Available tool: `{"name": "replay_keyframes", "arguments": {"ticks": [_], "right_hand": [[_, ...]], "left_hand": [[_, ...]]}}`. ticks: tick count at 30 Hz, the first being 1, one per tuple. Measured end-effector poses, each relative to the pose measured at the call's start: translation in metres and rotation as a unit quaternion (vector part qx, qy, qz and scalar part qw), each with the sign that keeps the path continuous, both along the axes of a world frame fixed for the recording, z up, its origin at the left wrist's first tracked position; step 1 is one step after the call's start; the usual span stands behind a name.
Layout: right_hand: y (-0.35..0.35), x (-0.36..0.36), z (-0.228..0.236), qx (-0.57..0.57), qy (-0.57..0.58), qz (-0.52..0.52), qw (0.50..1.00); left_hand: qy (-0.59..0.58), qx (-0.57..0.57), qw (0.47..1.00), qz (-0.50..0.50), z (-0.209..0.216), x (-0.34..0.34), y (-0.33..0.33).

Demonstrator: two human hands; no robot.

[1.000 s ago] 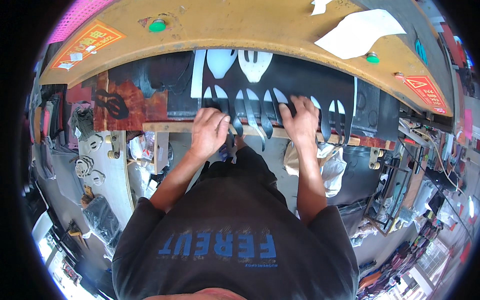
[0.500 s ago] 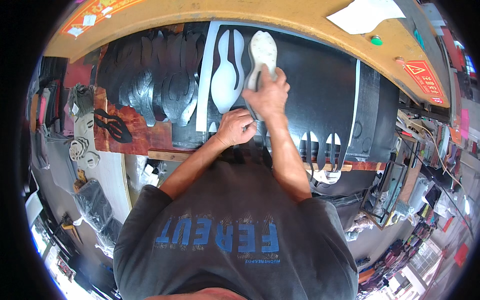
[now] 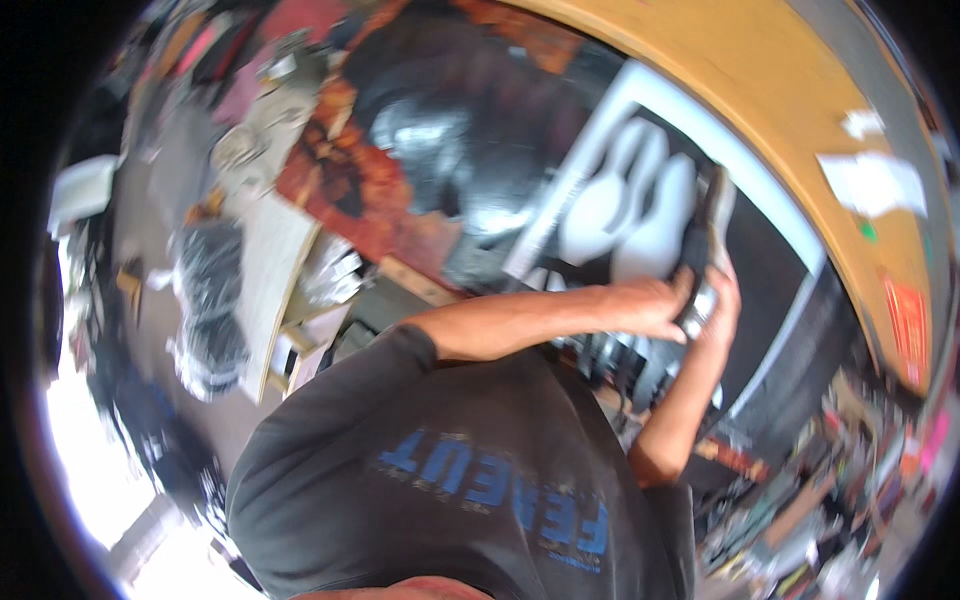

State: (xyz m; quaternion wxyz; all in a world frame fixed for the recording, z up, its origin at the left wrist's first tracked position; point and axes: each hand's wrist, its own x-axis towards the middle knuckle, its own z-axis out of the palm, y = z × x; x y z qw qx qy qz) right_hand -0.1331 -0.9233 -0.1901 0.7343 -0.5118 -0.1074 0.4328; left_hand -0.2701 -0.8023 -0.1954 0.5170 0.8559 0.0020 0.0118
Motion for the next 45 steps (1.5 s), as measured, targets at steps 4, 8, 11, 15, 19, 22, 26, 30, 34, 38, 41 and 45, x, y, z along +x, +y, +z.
{"name": "replay_keyframes", "arguments": {"ticks": [4,8,11,15,19,22,26,30,34,38,41,45], "right_hand": [[0.003,-0.001,-0.001,-0.087,0.005,-0.070,0.994],[0.005,-0.001,-0.005,-0.029,0.011,-0.058,0.998],[0.005,-0.004,-0.003,-0.037,0.003,-0.062,0.997],[0.013,-0.008,0.001,-0.062,-0.017,-0.059,0.996],[0.023,-0.005,0.002,0.001,-0.007,-0.009,1.000],[0.028,0.003,0.003,-0.059,-0.028,-0.027,0.997],[0.013,0.005,0.010,-0.191,-0.195,-0.156,0.949],[0.000,-0.010,0.009,-0.290,-0.367,-0.162,0.869],[0.013,-0.030,-0.023,-0.411,-0.547,-0.161,0.711],[0.030,-0.043,-0.047,-0.508,-0.589,-0.109,0.619],[0.023,-0.041,-0.038,-0.465,-0.566,-0.138,0.667],[-0.023,-0.030,-0.018,-0.396,-0.472,-0.211,0.759]], "left_hand": [[-0.012,0.056,0.998,0.031,-0.013,-0.027,0.059],[-0.103,0.113,0.970,0.189,0.000,-0.143,0.168],[-0.103,-0.100,0.894,0.424,0.009,-0.243,0.223],[-0.099,-0.331,0.662,0.665,-0.020,-0.322,0.259],[0.035,-0.416,0.583,0.697,-0.067,-0.352,0.261],[0.125,-0.450,0.617,0.633,-0.082,-0.367,0.258],[0.240,-0.361,0.648,0.626,-0.060,-0.376,0.264],[0.200,-0.257,0.698,0.637,-0.032,-0.356,0.242],[0.178,-0.238,0.761,0.577,-0.024,-0.308,0.215],[0.193,-0.274,0.794,0.507,-0.021,-0.258,0.189],[0.175,-0.267,0.834,0.450,-0.014,-0.236,0.160],[0.125,-0.287,0.895,0.318,-0.017,-0.215,0.109]]}}
